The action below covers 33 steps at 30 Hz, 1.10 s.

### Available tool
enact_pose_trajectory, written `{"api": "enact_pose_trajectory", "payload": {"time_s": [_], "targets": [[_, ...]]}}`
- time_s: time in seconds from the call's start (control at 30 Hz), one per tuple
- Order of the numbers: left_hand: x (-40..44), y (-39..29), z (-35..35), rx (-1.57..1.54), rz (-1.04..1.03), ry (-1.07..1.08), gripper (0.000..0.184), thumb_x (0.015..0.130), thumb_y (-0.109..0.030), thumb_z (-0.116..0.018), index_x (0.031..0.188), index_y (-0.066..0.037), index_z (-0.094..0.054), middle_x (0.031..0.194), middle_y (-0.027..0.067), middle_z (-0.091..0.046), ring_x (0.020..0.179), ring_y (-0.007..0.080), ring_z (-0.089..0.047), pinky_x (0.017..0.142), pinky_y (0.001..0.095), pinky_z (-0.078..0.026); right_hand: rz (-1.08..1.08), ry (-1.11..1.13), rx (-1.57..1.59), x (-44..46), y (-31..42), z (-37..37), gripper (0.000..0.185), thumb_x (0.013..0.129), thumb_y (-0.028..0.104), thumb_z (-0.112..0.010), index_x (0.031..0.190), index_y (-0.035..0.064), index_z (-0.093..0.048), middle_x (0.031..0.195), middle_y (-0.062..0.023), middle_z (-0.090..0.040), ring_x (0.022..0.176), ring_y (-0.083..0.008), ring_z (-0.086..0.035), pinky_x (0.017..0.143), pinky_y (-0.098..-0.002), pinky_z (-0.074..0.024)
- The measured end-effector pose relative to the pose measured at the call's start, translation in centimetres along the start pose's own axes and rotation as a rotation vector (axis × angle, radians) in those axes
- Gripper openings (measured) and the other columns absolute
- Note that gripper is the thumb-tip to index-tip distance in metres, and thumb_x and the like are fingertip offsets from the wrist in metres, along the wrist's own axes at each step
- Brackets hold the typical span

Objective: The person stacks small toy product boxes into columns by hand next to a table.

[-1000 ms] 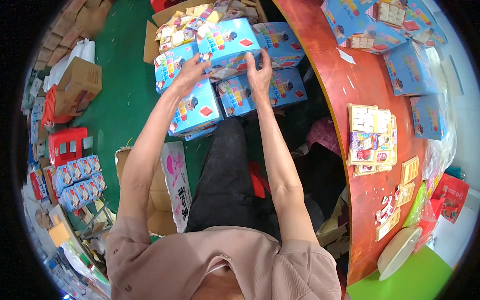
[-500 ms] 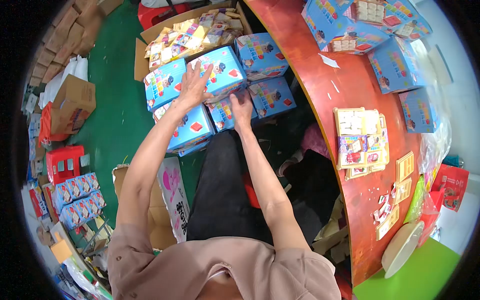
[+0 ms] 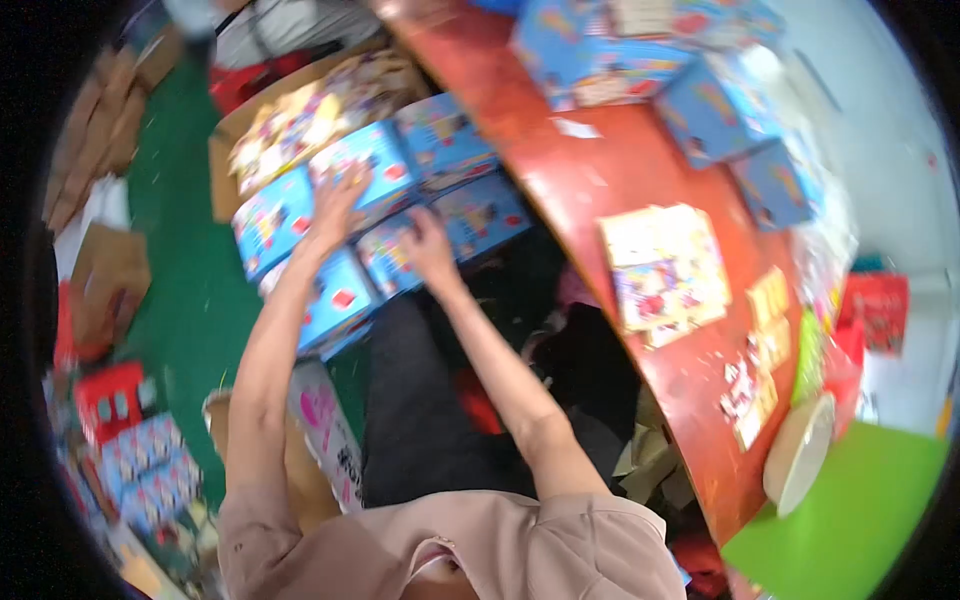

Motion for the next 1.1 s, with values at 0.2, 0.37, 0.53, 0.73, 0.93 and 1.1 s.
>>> {"api": "enact_pose_trajectory", "payload": {"time_s": [0.2, 0.37, 0.53, 0.73, 0.93, 1.1], "targets": [[-0.3, -3.5, 4.1, -0.053, 0.085, 0.053, 0.081, 0.072, -0.014, -0.078, 0.144, -0.021, -0.04, 0.15, 0.0138, -0.034, 0.136, 0.0462, -0.029, 0.107, 0.0586, -0.03, 0.162, 0.353, -0.192, -6.6, 19.3, 8.7, 0.035, 0.088, 0.016, -0.065, 0.119, 0.0001, -0.059, 0.106, -0.0147, -0.065, 0.098, -0.0208, -0.064, 0.087, -0.0338, -0.0492], [3.7, -11.8, 9.9, -0.488, -0.063, -0.158, 0.07, 0.079, -0.017, -0.074, 0.141, -0.009, -0.042, 0.13, 0.019, -0.054, 0.12, 0.0337, -0.052, 0.1, 0.0414, -0.042, 0.298, 0.079, -0.289, -8.8, 29.8, 21.9, 0.028, 0.088, 0.01, -0.065, 0.113, -0.001, -0.061, 0.097, -0.009, -0.068, 0.089, -0.0167, -0.066, 0.081, -0.0306, -0.0512], [9.1, -22.8, 16.1, -1.17, 0.114, -0.078, 0.059, 0.089, -0.022, -0.067, 0.139, -0.002, -0.043, 0.114, 0.0127, -0.062, 0.09, 0.019, -0.062, 0.081, 0.0337, -0.05, 0.26, -0.191, -0.031, -5.9, 32.0, 34.4, 0.021, 0.094, 0.01, -0.058, 0.11, -0.0024, -0.063, 0.09, -0.0075, -0.069, 0.082, -0.0111, -0.065, 0.074, -0.0247, -0.0528], [18.3, -25.7, 23.0, -1.415, 0.364, -0.289, 0.088, 0.085, -0.047, -0.068, 0.148, -0.004, -0.025, 0.132, 0.0172, -0.049, 0.108, 0.0255, -0.055, 0.087, 0.0399, -0.048, 0.222, -0.281, -0.14, 3.1, 33.2, 41.3, 0.04, 0.093, 0.032, -0.059, 0.113, -0.0032, -0.062, 0.099, -0.0111, -0.067, 0.083, -0.0158, -0.066, 0.074, -0.0276, -0.0527], [28.3, -23.2, 26.5, -1.415, 0.474, -0.293, 0.102, 0.079, -0.062, -0.065, 0.15, -0.006, -0.018, 0.149, 0.0181, -0.032, 0.135, 0.0343, -0.033, 0.104, 0.0588, -0.03, 0.153, -0.178, -0.173, 11.5, 33.3, 38.6, 0.064, 0.092, 0.047, -0.058, 0.128, -0.0043, -0.05, 0.112, -0.0141, -0.063, 0.088, -0.019, -0.065, 0.073, -0.0282, -0.054], [33.2, -22.7, 25.1, -1.467, 0.201, -0.1, 0.079, 0.081, -0.058, -0.063, 0.141, -0.014, -0.037, 0.143, 0.0125, -0.038, 0.134, 0.0297, -0.031, 0.099, 0.0621, -0.032, 0.254, -0.2, -0.007, 15.2, 31.6, 35.5, 0.067, 0.085, 0.04, -0.07, 0.128, -0.0065, -0.048, 0.108, -0.0157, -0.059, 0.086, -0.0193, -0.065, 0.064, -0.0335, -0.0568]]}}
Point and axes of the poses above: each hand's wrist, its own x-axis towards the middle knuckle, its own z-axis out of the back of the hand, y = z × x, the point moved 1 cm from there along x, towards the middle knuckle
